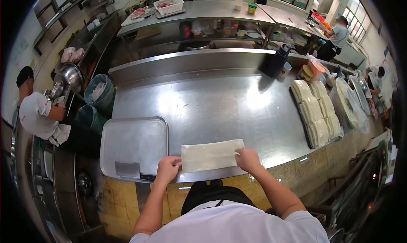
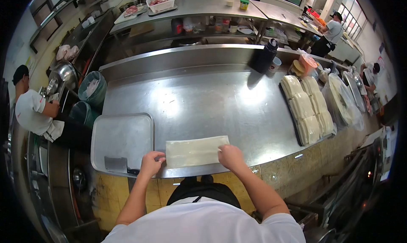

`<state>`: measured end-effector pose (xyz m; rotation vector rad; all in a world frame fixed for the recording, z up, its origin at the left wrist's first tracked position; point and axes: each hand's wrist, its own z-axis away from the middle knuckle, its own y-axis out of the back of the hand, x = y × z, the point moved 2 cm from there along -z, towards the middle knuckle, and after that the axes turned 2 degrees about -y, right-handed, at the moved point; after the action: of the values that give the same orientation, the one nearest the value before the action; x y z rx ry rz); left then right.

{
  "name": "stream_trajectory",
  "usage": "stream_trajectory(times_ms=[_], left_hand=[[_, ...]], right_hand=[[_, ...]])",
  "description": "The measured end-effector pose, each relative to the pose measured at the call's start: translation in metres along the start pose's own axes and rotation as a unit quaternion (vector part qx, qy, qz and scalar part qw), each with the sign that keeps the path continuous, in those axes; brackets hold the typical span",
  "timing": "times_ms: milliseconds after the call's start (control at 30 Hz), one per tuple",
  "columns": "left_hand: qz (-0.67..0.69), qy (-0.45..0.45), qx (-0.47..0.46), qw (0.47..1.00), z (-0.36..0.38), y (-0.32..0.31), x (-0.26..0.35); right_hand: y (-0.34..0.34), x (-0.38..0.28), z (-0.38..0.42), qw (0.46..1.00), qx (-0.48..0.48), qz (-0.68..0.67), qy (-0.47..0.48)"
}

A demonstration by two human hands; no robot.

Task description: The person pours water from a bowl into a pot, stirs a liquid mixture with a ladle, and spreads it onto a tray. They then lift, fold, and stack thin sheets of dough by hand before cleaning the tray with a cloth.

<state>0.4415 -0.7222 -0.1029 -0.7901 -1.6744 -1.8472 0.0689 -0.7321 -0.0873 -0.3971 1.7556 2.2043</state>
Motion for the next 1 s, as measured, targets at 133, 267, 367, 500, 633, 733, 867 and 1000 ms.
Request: stream_trajectory(times_ms=[133,267,367,500,633,733,867,1000], left_hand=[[0.015,-0.009,0.057,0.998,-0.019,0.008,0.011],[0.011,0.002,0.089,0.996,-0.032,0.002,0.006],[0.039,0.054,0.08,0.995,-0.041,-0.003,0.003],[0.063,0.087,0.027,0.994,-0.049,-0.011,-0.003],[-0.017,0.048,0.01,0.999,-0.052,-0.029,-0.019],[-0.017,0.055,-0.029,0.998,-0.053,-0.034,-0.02],[0.015,0.05,-0.065,0.997,-0.053,-0.037,-0.023],[0.101,0.128,-0.053,0.985,-0.044,-0.041,-0.012]], right_hand=[[-0.005,-0.071,-0.047,0.995,0.015,-0.041,0.09],[-0.043,-0.134,-0.09,0.987,-0.032,-0.074,0.142],[-0.079,-0.163,-0.119,0.981,-0.138,-0.027,0.133],[-0.106,-0.178,-0.129,0.969,-0.121,0.064,0.205],[-0.103,-0.175,-0.133,0.956,-0.143,0.053,0.249],[-0.085,-0.171,-0.124,0.946,-0.157,-0.011,0.285],[-0.083,-0.151,-0.116,0.938,-0.14,-0.078,0.306],[-0.051,-0.137,-0.101,0.946,-0.088,-0.148,0.273]])
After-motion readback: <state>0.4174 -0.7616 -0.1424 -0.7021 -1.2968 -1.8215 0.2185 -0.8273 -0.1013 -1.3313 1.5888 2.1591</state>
